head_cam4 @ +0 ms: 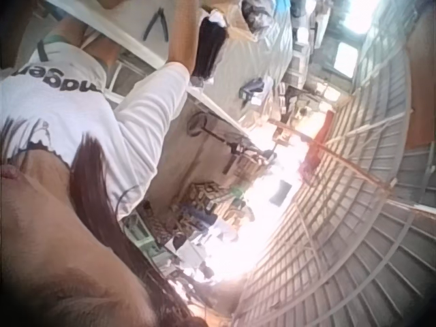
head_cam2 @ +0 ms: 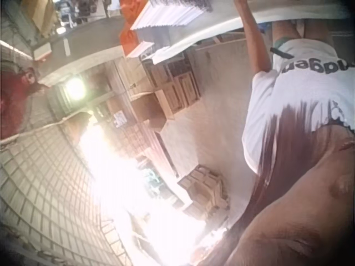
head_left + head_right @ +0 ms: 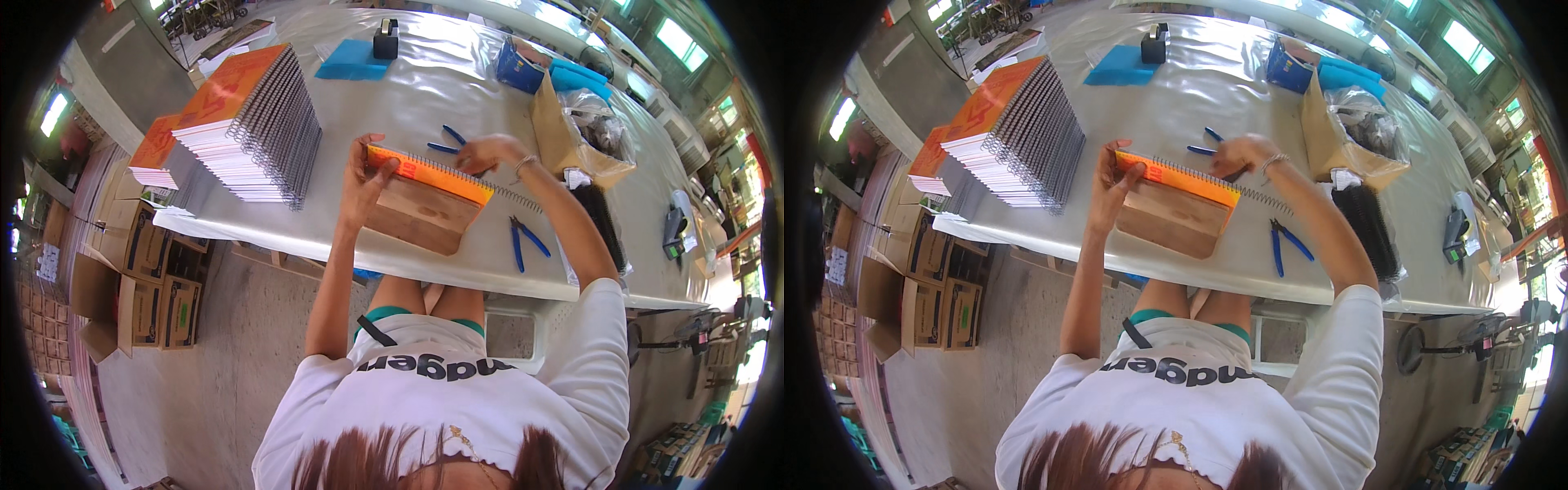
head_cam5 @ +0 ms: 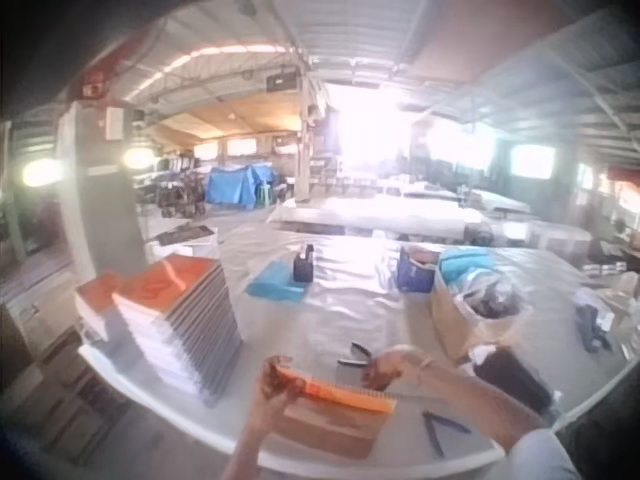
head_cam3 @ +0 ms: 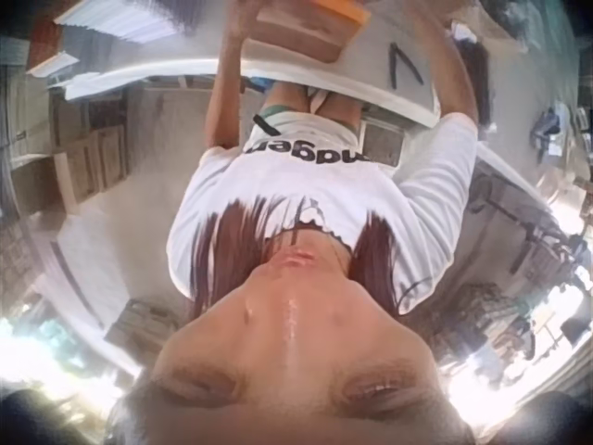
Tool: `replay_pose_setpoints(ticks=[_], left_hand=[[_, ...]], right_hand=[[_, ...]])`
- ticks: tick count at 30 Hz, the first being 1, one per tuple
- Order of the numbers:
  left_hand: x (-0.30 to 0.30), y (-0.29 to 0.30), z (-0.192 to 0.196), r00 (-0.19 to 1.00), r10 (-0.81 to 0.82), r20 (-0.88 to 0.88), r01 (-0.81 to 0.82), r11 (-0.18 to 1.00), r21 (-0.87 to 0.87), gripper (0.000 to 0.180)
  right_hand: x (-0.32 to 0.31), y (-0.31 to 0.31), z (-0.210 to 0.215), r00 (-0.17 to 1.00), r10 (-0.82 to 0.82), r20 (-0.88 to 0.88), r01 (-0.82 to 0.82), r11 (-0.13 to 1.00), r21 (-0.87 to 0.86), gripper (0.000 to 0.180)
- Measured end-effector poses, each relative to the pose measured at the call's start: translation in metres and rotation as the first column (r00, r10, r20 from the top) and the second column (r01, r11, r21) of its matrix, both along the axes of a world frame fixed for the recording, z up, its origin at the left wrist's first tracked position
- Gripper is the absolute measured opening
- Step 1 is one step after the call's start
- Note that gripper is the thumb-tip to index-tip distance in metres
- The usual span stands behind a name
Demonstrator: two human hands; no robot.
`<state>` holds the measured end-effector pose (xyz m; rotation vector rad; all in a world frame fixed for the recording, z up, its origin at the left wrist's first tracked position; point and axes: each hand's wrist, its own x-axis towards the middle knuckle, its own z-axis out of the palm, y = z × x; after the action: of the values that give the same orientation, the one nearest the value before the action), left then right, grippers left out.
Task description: The person binds notebooks by threading a spiral wire through the holes of a stack of papers and covers using a wooden guide and a small handheld tool, then trims the excess wire with pliers.
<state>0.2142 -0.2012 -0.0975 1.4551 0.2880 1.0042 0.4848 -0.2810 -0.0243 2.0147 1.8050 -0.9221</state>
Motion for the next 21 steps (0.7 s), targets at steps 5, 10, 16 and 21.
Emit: replay_pose_setpoints(ticks=[5,10,16,21], left_hand=[[-0.004,0.003,-0.002,1.0,-0.017,0.004,0.017,1.0,-0.007,0.04],[-0.001,0.003,-0.005,0.998,-0.042,0.051,0.042,0.999,-0.014,0.038],[-0.004,0.003,-0.008,0.998,-0.04,0.056,0.043,0.998,-0.047,0.036],[-0.002,0.003,-0.009,0.995,-0.066,0.08,0.073,0.993,-0.092,0.035]], right_hand=[[0.0,0.002,0.011,0.708,-0.342,-0.618,0.44,0.898,0.007,0.06],[-0.009,0.017,-0.004,0.955,-0.048,-0.293,0.037,0.998,-0.043,0.074],[-0.011,0.012,0.005,0.658,-0.268,-0.704,0.379,0.925,0.001,0.079],[-0.031,0.027,0.023,0.98,-0.118,-0.163,0.11,0.992,-0.055,0.079]])
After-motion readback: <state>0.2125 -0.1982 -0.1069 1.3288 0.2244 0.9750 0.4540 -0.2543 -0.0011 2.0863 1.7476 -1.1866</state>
